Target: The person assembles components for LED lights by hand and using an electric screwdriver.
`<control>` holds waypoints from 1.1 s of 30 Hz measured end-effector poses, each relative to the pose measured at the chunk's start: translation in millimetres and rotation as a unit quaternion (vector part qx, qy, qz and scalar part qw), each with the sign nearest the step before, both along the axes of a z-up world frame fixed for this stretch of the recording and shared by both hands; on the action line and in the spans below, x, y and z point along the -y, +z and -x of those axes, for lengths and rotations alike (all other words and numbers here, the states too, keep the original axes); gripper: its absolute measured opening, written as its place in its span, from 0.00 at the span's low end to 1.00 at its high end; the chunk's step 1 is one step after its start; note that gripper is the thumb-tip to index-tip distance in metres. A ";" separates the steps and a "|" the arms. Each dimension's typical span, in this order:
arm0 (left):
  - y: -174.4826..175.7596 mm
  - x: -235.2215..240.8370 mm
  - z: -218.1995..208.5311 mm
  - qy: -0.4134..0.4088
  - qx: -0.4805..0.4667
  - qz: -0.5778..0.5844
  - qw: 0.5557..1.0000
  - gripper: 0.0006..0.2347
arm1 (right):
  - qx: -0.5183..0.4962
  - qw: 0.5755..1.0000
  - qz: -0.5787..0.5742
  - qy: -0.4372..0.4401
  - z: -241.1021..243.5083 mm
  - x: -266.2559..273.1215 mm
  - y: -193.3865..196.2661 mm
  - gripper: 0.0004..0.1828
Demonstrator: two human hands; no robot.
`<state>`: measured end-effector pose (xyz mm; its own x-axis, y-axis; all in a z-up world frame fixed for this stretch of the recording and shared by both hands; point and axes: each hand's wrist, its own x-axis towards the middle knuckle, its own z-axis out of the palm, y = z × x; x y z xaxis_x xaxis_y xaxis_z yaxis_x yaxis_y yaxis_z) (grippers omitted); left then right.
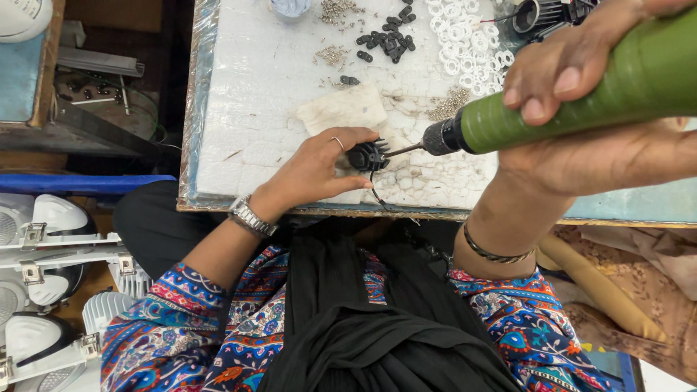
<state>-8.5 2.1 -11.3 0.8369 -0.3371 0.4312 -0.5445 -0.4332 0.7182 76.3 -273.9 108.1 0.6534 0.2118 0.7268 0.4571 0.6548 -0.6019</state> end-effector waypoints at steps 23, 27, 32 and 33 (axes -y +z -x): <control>-3.5 15.9 0.5 0.095 -0.023 -0.032 0.995 0.28 | 0.016 0.999 0.043 0.003 9.1 -38.3 9.7 0.53; -7.1 18.3 -1.8 0.100 -0.013 -0.028 0.994 0.28 | 0.009 0.997 0.053 0.050 9.0 -51.8 9.7 0.52; -17.6 18.8 -6.1 0.123 0.035 -0.015 0.992 0.29 | 0.030 0.987 0.096 0.126 7.1 -59.8 13.5 0.50; -18.6 18.2 -7.7 0.127 0.059 -0.009 0.990 0.29 | 0.031 0.988 0.086 0.124 8.2 -61.5 14.7 0.50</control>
<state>-0.8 -16.1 -29.9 0.8395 -0.1317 0.5271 -0.4968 -0.5789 0.6466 68.1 -212.4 122.9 0.5211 0.4838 0.7031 0.3341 0.6424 -0.6897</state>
